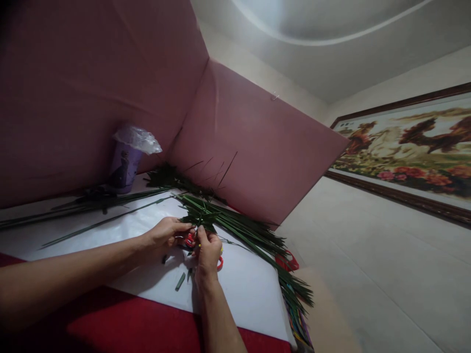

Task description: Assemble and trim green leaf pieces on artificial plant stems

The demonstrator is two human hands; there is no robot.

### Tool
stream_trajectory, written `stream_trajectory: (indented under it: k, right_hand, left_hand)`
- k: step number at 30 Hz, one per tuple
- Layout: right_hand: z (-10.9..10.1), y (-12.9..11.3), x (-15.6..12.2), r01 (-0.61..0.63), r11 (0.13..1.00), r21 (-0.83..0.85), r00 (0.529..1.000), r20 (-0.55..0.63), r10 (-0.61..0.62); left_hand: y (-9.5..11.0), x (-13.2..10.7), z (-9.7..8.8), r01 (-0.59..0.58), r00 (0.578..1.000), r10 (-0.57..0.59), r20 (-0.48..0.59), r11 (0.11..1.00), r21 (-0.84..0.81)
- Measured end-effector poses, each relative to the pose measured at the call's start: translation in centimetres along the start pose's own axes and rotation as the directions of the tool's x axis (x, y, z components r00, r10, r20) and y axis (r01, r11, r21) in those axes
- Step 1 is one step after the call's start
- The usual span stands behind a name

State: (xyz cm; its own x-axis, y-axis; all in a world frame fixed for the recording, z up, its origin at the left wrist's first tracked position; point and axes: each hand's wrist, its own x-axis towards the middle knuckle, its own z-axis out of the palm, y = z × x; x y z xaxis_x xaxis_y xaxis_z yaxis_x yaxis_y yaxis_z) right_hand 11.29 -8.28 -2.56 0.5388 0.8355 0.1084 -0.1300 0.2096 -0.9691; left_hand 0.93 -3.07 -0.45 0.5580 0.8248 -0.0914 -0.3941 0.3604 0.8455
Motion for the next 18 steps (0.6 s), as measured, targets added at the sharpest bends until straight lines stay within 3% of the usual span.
stream_trajectory:
  k: [11,18]
  right_hand:
    - [0.03,-0.11,-0.02,0.000,0.999,0.050,0.999,0.051,-0.002]
    - [0.16,-0.46,-0.36,0.002,0.998,0.064,0.999,0.048,-0.005]
  left_hand:
    - [0.20,-0.31,0.14,-0.007,0.999,0.008,0.042,1.000,-0.019]
    - [0.77,-0.59,0.39,0.006,0.995,-0.009,-0.101,0.999,-0.037]
